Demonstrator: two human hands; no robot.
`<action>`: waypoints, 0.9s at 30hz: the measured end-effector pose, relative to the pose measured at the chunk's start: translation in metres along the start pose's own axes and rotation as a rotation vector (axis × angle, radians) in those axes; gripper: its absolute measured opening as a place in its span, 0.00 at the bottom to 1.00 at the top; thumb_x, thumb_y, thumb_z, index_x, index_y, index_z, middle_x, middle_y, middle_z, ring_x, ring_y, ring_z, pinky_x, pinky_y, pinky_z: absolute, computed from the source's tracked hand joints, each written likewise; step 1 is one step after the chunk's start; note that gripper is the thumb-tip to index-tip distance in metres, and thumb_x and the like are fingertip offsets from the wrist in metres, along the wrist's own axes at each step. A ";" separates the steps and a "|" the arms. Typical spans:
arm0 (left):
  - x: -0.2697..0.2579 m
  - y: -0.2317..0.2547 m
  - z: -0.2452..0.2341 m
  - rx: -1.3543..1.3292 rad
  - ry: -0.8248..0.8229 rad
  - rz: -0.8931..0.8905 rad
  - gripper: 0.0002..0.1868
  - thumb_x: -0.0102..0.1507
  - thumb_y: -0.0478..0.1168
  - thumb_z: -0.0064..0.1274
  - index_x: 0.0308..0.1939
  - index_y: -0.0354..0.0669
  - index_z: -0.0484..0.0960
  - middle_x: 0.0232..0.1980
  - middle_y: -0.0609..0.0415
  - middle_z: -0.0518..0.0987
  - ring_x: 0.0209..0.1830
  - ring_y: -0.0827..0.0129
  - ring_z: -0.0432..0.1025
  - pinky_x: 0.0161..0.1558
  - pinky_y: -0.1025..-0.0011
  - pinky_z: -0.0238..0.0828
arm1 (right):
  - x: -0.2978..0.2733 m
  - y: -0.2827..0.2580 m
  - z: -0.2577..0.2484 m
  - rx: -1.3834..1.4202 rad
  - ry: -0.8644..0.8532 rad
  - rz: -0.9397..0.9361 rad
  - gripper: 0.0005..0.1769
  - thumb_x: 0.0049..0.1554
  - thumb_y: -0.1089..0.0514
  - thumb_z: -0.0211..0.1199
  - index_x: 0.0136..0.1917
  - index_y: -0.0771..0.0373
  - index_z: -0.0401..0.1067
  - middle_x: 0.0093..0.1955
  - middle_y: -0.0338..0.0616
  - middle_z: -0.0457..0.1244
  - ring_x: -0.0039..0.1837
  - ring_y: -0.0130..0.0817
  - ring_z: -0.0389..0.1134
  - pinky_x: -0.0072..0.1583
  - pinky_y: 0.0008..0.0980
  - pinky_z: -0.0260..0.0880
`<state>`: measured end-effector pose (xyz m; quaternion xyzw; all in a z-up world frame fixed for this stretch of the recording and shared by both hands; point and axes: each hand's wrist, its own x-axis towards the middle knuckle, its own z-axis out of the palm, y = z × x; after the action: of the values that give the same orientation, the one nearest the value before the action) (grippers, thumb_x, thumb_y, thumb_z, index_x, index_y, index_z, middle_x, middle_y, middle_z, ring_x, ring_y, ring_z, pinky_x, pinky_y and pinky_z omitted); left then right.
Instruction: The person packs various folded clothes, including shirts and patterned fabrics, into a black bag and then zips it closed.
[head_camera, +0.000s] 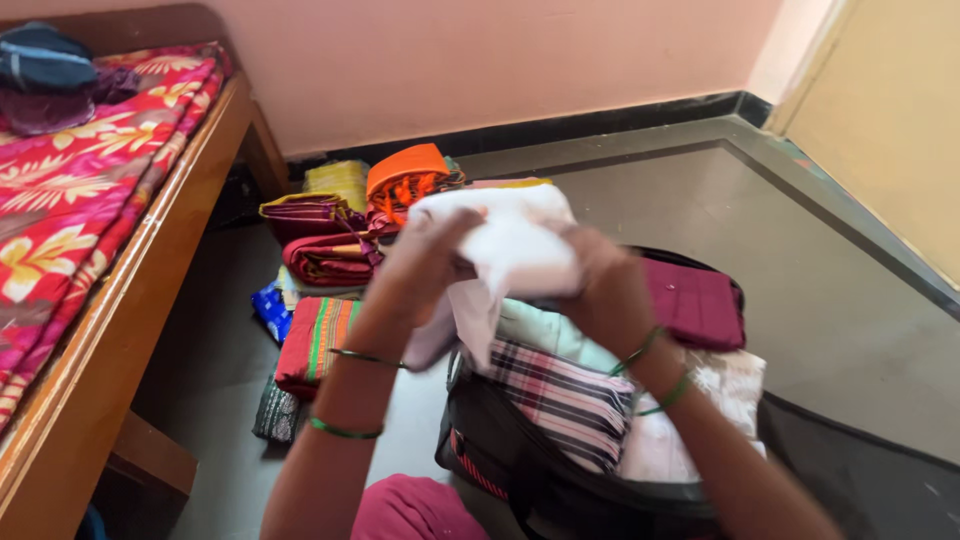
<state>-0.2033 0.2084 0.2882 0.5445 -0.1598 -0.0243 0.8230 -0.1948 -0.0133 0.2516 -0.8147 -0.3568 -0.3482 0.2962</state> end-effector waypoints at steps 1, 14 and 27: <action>-0.006 0.012 0.007 -0.030 -0.018 -0.042 0.15 0.63 0.44 0.52 0.46 0.36 0.81 0.30 0.54 0.81 0.25 0.71 0.77 0.31 0.70 0.79 | 0.009 -0.002 -0.027 0.172 0.027 -0.020 0.20 0.53 0.63 0.69 0.59 0.69 0.76 0.52 0.50 0.70 0.56 0.42 0.73 0.55 0.34 0.74; -0.019 -0.120 0.030 0.471 -0.322 -0.090 0.38 0.52 0.41 0.66 0.66 0.35 0.75 0.56 0.51 0.83 0.56 0.66 0.77 0.61 0.66 0.73 | 0.092 0.046 -0.204 0.277 -0.447 0.697 0.18 0.45 0.67 0.70 0.50 0.76 0.79 0.40 0.52 0.71 0.37 0.36 0.69 0.39 0.36 0.69; 0.072 -0.355 -0.031 -0.195 0.021 -0.572 0.22 0.66 0.41 0.48 0.59 0.29 0.72 0.54 0.42 0.79 0.52 0.56 0.79 0.59 0.57 0.79 | -0.031 0.201 -0.045 -0.946 -0.461 0.036 0.15 0.56 0.49 0.60 0.55 0.51 0.76 0.44 0.45 0.70 0.44 0.43 0.72 0.42 0.44 0.72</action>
<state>-0.0783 0.0763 -0.0263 0.4861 0.0120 -0.2648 0.8327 -0.0681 -0.1722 0.2063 -0.9208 -0.2025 -0.2777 -0.1844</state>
